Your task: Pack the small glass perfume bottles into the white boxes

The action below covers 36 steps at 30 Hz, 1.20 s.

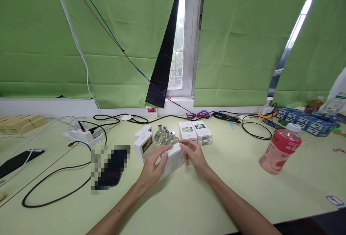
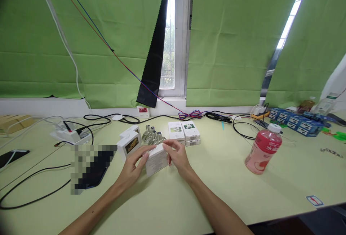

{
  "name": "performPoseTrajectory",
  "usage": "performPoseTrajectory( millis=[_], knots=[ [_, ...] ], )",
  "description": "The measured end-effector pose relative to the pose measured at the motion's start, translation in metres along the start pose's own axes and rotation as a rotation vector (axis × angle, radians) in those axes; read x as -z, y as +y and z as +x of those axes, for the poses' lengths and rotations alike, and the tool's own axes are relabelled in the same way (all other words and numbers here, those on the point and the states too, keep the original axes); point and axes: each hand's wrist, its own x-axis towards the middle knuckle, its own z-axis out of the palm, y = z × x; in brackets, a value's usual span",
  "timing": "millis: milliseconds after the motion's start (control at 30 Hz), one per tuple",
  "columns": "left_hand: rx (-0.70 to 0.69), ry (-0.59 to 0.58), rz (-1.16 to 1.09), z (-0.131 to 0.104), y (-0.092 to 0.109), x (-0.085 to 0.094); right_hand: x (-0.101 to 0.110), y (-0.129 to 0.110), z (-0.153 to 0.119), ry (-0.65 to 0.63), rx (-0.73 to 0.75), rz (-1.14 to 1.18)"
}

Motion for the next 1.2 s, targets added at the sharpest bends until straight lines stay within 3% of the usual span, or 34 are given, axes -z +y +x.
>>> performPoseTrajectory(
  millis=[633, 1200],
  knots=[
    [-0.017, -0.034, -0.029, 0.0021, 0.0017, 0.0003, -0.0016, -0.0052, -0.0005, 0.004, -0.007, -0.014],
    [-0.005, 0.011, -0.025, 0.0042, 0.0045, 0.0011, -0.0016, -0.0032, 0.0003, -0.012, 0.023, -0.018]
  ],
)
